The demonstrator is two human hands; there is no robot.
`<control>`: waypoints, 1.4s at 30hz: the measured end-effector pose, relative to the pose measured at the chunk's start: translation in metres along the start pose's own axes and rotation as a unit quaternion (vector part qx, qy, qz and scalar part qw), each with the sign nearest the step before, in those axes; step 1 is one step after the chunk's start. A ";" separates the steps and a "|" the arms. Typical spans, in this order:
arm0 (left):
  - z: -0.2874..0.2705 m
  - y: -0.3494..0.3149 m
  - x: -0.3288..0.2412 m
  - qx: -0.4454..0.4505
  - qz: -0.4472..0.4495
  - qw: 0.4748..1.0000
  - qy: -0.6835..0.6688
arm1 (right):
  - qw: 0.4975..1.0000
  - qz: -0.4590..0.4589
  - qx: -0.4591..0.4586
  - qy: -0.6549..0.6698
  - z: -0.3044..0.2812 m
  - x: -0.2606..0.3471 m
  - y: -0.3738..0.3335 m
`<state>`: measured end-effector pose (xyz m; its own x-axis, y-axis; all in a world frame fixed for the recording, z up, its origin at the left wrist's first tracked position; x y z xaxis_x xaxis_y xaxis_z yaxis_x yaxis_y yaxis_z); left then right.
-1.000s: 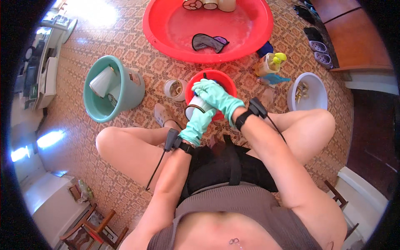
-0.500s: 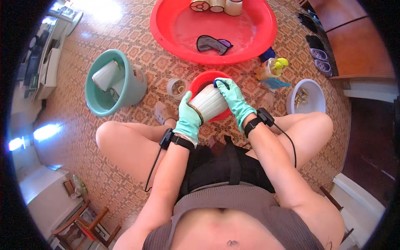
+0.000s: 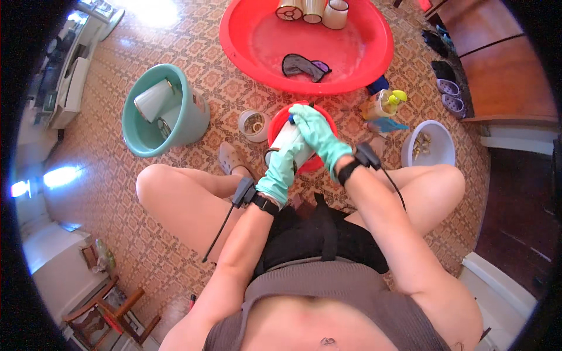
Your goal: The person washes several white cylindrical objects, a black fabric strap, and small internal components using a cloth in a bucket of water. They handle the items one at a time, scrubbing the surfaces with the cloth before placing them in a separate rinsing bucket.
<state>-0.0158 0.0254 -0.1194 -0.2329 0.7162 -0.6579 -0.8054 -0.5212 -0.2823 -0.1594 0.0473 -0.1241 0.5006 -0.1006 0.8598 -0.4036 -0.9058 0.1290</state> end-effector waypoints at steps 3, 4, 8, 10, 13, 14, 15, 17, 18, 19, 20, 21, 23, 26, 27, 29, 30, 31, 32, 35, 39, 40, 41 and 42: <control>0.003 0.008 -0.025 0.095 0.009 0.993 0.063 | 0.966 0.157 0.019 0.205 0.015 0.035 -0.038; -0.015 0.001 -0.022 0.033 -0.080 0.991 0.100 | 0.990 0.058 0.006 0.132 0.019 0.048 -0.050; -0.008 0.004 -0.023 0.083 0.119 0.970 0.193 | 0.996 -0.069 0.051 -0.017 0.008 0.059 -0.014; -0.004 -0.008 -0.005 0.014 -0.047 0.979 0.198 | 0.990 -0.030 0.119 -0.068 0.002 0.027 0.010; -0.010 -0.007 -0.001 -0.030 -0.129 0.962 0.239 | 0.968 0.089 0.225 -0.067 0.000 -0.013 0.036; -0.008 -0.009 -0.005 -0.026 -0.138 0.966 0.218 | 0.968 0.086 0.226 -0.068 -0.002 -0.017 0.035; -0.005 -0.009 -0.003 -0.025 -0.135 0.966 0.218 | 0.970 0.145 0.194 0.031 -0.009 -0.023 0.031; -0.010 -0.014 -0.007 -0.033 -0.067 0.969 0.235 | 0.957 0.193 0.170 0.133 -0.007 -0.020 0.026; -0.026 -0.009 -0.002 -0.019 -0.104 0.967 0.230 | 0.958 0.221 0.120 0.140 -0.010 -0.019 0.021; -0.021 -0.007 -0.004 -0.016 -0.105 0.968 0.228 | 0.954 0.255 0.063 0.145 -0.015 -0.022 0.011; -0.010 -0.008 -0.014 0.016 -0.084 0.978 0.192 | 0.952 0.257 0.039 0.165 -0.016 -0.017 0.004; 0.002 -0.009 -0.025 0.048 -0.062 0.985 0.155 | 0.951 0.259 0.041 0.165 -0.016 -0.013 0.001; 0.014 -0.002 -0.042 -0.063 -0.138 0.980 -0.126 | 0.944 0.210 -0.040 0.249 -0.018 0.010 0.000; 0.004 0.005 -0.048 -0.119 -0.177 0.937 -0.277 | 0.957 0.146 -0.053 0.245 -0.025 0.030 -0.004; 0.002 0.004 -0.047 -0.119 -0.177 0.936 -0.279 | 0.978 0.097 -0.040 0.181 -0.027 0.039 -0.006; 0.008 0.006 -0.051 -0.093 -0.201 0.924 -0.313 | 0.995 -0.039 -0.088 0.001 -0.018 0.058 -0.019; 0.002 0.007 -0.047 -0.050 -0.197 0.916 -0.346 | 0.997 -0.057 -0.043 -0.042 -0.009 0.065 -0.023; 0.003 0.009 -0.046 0.036 -0.147 0.908 -0.390 | 0.994 -0.079 0.006 -0.081 0.003 0.080 -0.026; -0.013 0.012 -0.035 -0.048 -0.127 0.931 -0.338 | 0.992 -0.091 -0.044 -0.075 0.019 0.089 -0.038; -0.045 0.013 -0.016 -0.107 -0.124 0.937 -0.310 | 0.992 -0.054 -0.104 -0.054 0.038 0.097 -0.050; 0.004 0.005 -0.025 0.006 -0.072 0.953 -0.294 | 0.994 -0.028 -0.043 -0.101 0.000 0.072 0.004; 0.018 0.008 -0.023 0.020 -0.059 0.961 -0.268 | 0.993 -0.030 -0.076 -0.091 -0.015 0.055 0.011; 0.022 0.010 -0.022 0.025 -0.039 0.969 -0.241 | 0.992 -0.036 -0.100 -0.073 -0.019 0.049 0.015; 0.022 0.010 -0.021 0.030 -0.041 0.969 -0.241 | 0.985 -0.048 -0.121 -0.112 -0.021 0.046 0.009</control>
<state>-0.0307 0.0155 -0.0923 -0.3825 0.8955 -0.2274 -0.8592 -0.4353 -0.2688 -0.1555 0.0433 -0.0729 0.6914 -0.1326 0.7102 -0.5032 -0.7938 0.3416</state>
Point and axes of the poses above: each hand's wrist, its own y-axis towards the middle knuckle, its own z-axis out of the palm, x = y × z, the point moved 3 cm from there along y, towards the middle knuckle
